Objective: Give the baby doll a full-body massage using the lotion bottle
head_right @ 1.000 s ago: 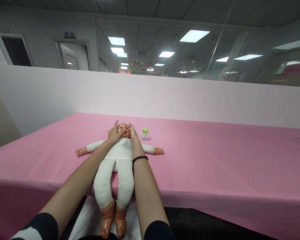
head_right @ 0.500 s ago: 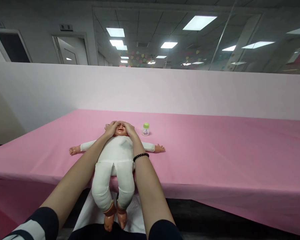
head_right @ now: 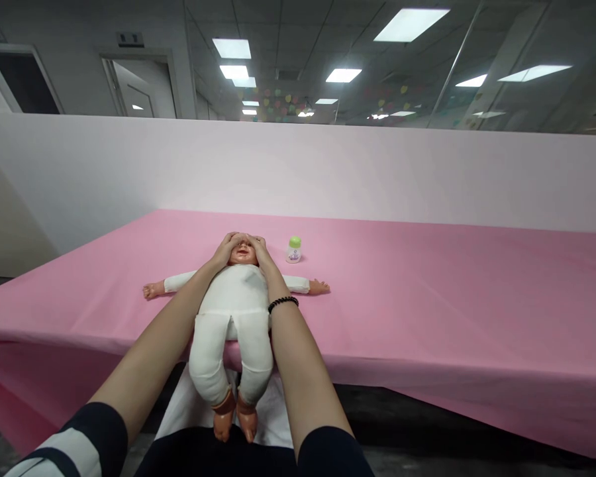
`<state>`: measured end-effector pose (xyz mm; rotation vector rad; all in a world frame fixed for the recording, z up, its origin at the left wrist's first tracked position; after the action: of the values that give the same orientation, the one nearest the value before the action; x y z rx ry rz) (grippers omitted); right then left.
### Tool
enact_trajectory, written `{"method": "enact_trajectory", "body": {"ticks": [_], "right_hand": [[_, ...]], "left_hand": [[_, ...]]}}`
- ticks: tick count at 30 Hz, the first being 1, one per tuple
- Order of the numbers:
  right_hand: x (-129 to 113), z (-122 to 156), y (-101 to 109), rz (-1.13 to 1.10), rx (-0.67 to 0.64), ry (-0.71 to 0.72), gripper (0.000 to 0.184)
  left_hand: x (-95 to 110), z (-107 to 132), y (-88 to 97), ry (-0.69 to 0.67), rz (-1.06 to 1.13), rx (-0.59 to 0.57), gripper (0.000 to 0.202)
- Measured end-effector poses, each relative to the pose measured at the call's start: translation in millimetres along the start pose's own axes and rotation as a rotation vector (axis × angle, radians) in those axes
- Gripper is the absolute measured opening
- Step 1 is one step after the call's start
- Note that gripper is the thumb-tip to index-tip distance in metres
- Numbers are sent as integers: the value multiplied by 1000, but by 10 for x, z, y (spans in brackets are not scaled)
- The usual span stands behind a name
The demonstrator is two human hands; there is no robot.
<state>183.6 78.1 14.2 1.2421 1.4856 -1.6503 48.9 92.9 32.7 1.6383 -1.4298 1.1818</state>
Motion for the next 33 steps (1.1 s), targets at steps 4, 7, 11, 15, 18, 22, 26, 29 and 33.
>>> {"method": "enact_trajectory", "body": {"ticks": [4, 7, 11, 15, 18, 22, 26, 29, 33], "right_hand": [[9, 8, -26, -4, -47, 16, 51], [16, 1, -39, -11, -77, 26, 49], [35, 4, -51, -6, -111, 19, 52], [1, 50, -48, 0, -124, 28, 56], [-40, 109, -47, 1, -132, 31, 59], [-60, 159, -54, -6, -136, 20, 57], [-45, 132, -52, -13, -125, 24, 55], [-17, 85, -41, -12, -107, 26, 53], [4, 40, -30, -21, -94, 43, 43]], "left_hand": [[-17, 6, -1, -1, 27, -15, 36], [-27, 20, 10, -3, 37, -16, 39], [-26, 40, 33, -17, 44, -12, 45], [-5, 61, 45, -28, 55, -27, 48], [8, 78, 51, -18, 61, -35, 51], [5, 87, 48, 14, 64, -35, 51], [-21, 66, 37, 38, 72, -30, 49], [-42, 39, 32, 42, 74, -27, 43], [-43, 1, 36, 8, 85, -20, 29]]}}
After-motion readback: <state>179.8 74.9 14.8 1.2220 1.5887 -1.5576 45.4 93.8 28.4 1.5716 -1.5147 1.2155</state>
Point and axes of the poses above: each hand's wrist, its own z-axis away from the middle knuckle, its own y-axis out of the back of the hand, x = y × z, the point moved 8 cm from there along -z, towards the middle knuckle, and after that the axes turned 14 degrees about x, right-handed, at the moved point
